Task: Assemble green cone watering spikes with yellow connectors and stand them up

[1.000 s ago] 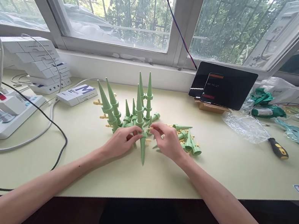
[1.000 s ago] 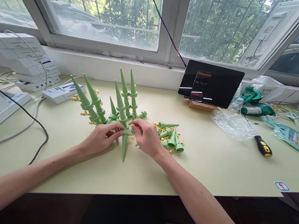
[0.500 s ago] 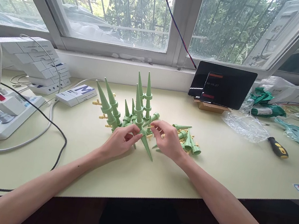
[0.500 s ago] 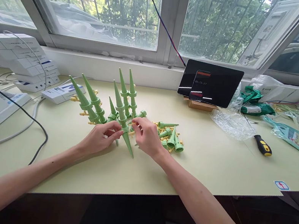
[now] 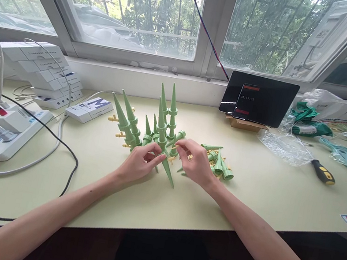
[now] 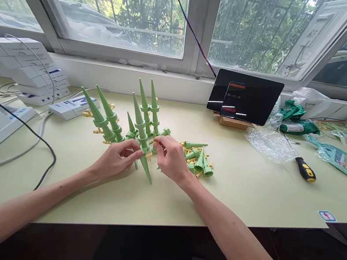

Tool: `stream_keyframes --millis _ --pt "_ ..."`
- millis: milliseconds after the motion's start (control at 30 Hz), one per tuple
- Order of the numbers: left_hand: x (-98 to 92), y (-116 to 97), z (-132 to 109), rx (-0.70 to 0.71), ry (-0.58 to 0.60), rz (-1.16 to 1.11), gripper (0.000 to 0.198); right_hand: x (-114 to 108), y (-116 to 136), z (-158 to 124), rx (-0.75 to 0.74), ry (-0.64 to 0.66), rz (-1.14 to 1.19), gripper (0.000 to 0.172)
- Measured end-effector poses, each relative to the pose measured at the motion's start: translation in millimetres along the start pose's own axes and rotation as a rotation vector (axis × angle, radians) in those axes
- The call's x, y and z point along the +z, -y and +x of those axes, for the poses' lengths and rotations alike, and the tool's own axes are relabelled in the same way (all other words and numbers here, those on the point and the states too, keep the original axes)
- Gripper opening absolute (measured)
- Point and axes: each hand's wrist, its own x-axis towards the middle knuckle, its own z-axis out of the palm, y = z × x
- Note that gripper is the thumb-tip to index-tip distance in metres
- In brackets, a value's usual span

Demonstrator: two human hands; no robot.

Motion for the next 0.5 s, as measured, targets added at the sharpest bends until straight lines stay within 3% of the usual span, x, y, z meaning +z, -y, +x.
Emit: stream_keyframes --millis 500 --pt "-2.2 2.4 0.8 -0.003 -0.059 -0.042 0.023 -0.8 3.2 -0.2 0.004 0.016 -0.019 0.015"
